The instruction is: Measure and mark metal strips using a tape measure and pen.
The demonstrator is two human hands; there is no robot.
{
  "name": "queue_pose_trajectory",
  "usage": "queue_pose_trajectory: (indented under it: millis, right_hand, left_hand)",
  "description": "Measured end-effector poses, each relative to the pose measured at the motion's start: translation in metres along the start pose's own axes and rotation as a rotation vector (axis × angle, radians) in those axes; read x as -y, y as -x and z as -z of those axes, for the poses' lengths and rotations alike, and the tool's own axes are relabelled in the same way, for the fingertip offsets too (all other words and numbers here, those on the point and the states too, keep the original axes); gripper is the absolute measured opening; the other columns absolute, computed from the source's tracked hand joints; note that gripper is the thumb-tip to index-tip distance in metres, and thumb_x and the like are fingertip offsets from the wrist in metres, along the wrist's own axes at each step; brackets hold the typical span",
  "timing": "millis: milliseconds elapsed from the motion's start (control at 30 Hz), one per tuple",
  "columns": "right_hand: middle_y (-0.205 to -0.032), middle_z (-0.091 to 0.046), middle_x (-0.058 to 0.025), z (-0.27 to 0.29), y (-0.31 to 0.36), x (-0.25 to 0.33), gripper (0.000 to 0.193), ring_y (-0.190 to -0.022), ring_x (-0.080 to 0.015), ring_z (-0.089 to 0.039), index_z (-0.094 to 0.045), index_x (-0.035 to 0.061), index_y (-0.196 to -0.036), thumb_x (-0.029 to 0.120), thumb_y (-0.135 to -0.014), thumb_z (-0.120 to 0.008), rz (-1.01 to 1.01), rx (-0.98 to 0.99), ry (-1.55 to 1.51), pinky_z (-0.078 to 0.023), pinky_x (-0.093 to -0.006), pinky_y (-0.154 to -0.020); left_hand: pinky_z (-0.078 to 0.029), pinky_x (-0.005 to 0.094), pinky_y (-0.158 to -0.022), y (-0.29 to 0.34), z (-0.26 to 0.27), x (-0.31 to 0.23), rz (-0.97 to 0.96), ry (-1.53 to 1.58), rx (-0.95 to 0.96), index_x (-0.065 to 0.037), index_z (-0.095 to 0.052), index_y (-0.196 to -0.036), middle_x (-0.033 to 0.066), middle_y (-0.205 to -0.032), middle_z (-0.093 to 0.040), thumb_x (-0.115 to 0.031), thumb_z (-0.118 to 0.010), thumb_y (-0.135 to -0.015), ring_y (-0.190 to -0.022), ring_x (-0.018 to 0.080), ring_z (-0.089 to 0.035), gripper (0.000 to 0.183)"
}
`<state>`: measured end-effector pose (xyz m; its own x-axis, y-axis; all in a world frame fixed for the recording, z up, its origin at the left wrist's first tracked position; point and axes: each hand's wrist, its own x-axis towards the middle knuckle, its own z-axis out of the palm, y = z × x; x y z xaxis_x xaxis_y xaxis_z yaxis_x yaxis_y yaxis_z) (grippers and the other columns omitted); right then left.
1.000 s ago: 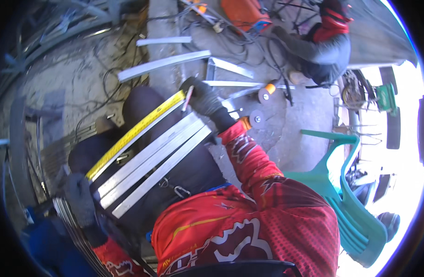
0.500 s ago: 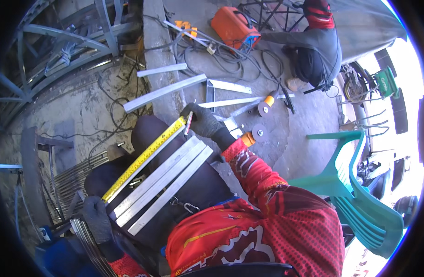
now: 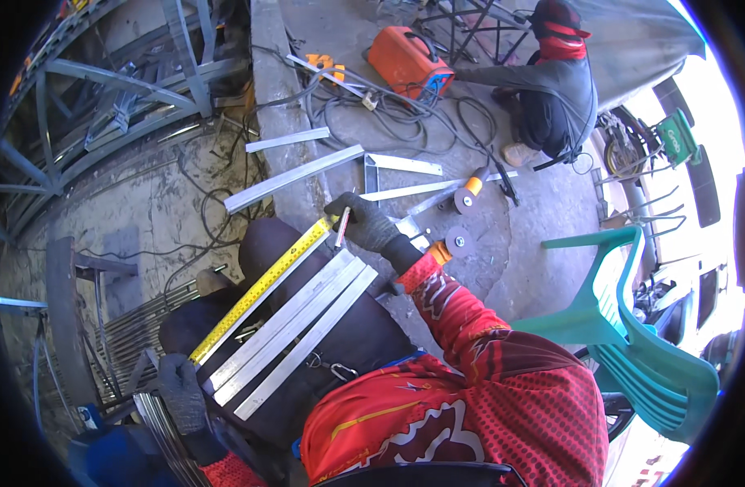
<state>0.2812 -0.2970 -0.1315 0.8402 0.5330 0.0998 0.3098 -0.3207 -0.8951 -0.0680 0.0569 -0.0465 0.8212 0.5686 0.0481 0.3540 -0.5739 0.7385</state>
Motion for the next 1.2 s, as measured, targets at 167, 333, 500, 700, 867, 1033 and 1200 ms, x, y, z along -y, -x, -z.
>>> queue_pose_trajectory:
  millis: [167,333,500,700,867,1033,1200]
  right_hand:
    - [-0.1,-0.067,-0.007,0.011,0.002,-0.001,0.023,-0.091,-0.0164,-0.067,-0.066,0.0059,-0.112,0.008,-0.091,-0.075,-0.018,-0.046,-0.066,-0.055,-0.031,-0.081]
    - [-0.093,-0.065,-0.0062,0.024,0.004,0.008,0.018,-0.082,-0.0142,-0.064,-0.062,0.0062,-0.1,0.0,-0.087,-0.074,-0.065,-0.16,-0.316,-0.055,-0.0324,-0.073]
    - [-0.092,-0.063,-0.006,0.019,-0.02,0.065,0.007,-0.087,-0.0157,-0.061,-0.06,0.0077,-0.097,0.014,-0.098,-0.062,0.052,-0.178,-0.661,-0.054,-0.0342,-0.077]
    - [-0.093,-0.067,-0.0078,0.012,-0.003,0.089,0.015,-0.08,-0.0153,-0.063,-0.059,0.0053,-0.104,0.019,-0.105,-0.053,0.231,-0.155,-0.351,-0.052,-0.0304,-0.073]
    - [-0.084,-0.065,-0.0121,-0.023,-0.003,0.102,0.041,-0.068,-0.0185,-0.058,-0.057,-0.0005,-0.112,0.04,-0.104,-0.056,0.075,0.142,-0.74,-0.05,-0.0343,-0.068]
    - [-0.099,-0.067,-0.0138,-0.046,0.003,0.128,0.054,-0.072,-0.0183,-0.058,-0.059,-0.0032,-0.124,0.047,-0.107,-0.049,0.116,0.219,-0.489,-0.048,-0.0336,-0.07]
    - [-0.108,-0.065,-0.0136,-0.072,0.009,0.148,0.032,-0.077,-0.0193,-0.066,-0.059,0.0004,-0.124,0.024,-0.103,-0.058,-0.091,0.343,-0.596,-0.049,-0.028,-0.062]
  left_hand:
    - [-0.049,0.0373,-0.077,-0.001,-0.004,-0.009,0.031,0.002,-0.026,0.002,-0.056,-0.092,0.013,-0.087,-0.055,0.003,-0.062,-0.088,-0.082,0.0249,-0.058,0.007]
    - [-0.049,0.0374,-0.075,-0.006,-0.007,-0.005,-0.035,0.009,-0.011,0.002,-0.056,-0.091,0.013,-0.084,-0.056,0.002,-0.061,-0.089,-0.081,0.024,-0.058,0.006]
    - [-0.048,0.0373,-0.075,0.007,0.008,0.009,0.029,-0.009,-0.015,-0.001,-0.057,-0.091,0.0098,-0.084,-0.057,0.0,-0.061,-0.091,-0.08,0.0215,-0.058,0.004]
    - [-0.049,0.0392,-0.073,-0.015,0.0,-0.014,-0.014,0.013,0.035,-0.002,-0.063,-0.096,0.0132,-0.083,-0.063,-0.007,-0.063,-0.093,-0.077,0.0266,-0.063,0.006]
    - [-0.052,0.041,-0.076,-0.008,0.007,-0.009,-0.102,-0.04,-0.008,-0.001,-0.062,-0.094,0.0159,-0.089,-0.066,-0.006,-0.07,-0.089,-0.085,0.034,-0.067,0.011]
    - [-0.053,0.0392,-0.077,-0.006,0.008,-0.009,-0.053,0.018,0.015,0.0,-0.062,-0.094,0.0163,-0.09,-0.067,-0.005,-0.072,-0.088,-0.086,0.0321,-0.068,0.013]
    - [-0.053,0.0378,-0.075,-0.009,0.008,-0.007,-0.064,0.067,0.016,0.0,-0.061,-0.093,0.0156,-0.089,-0.067,-0.004,-0.073,-0.088,-0.083,0.0286,-0.068,0.013]
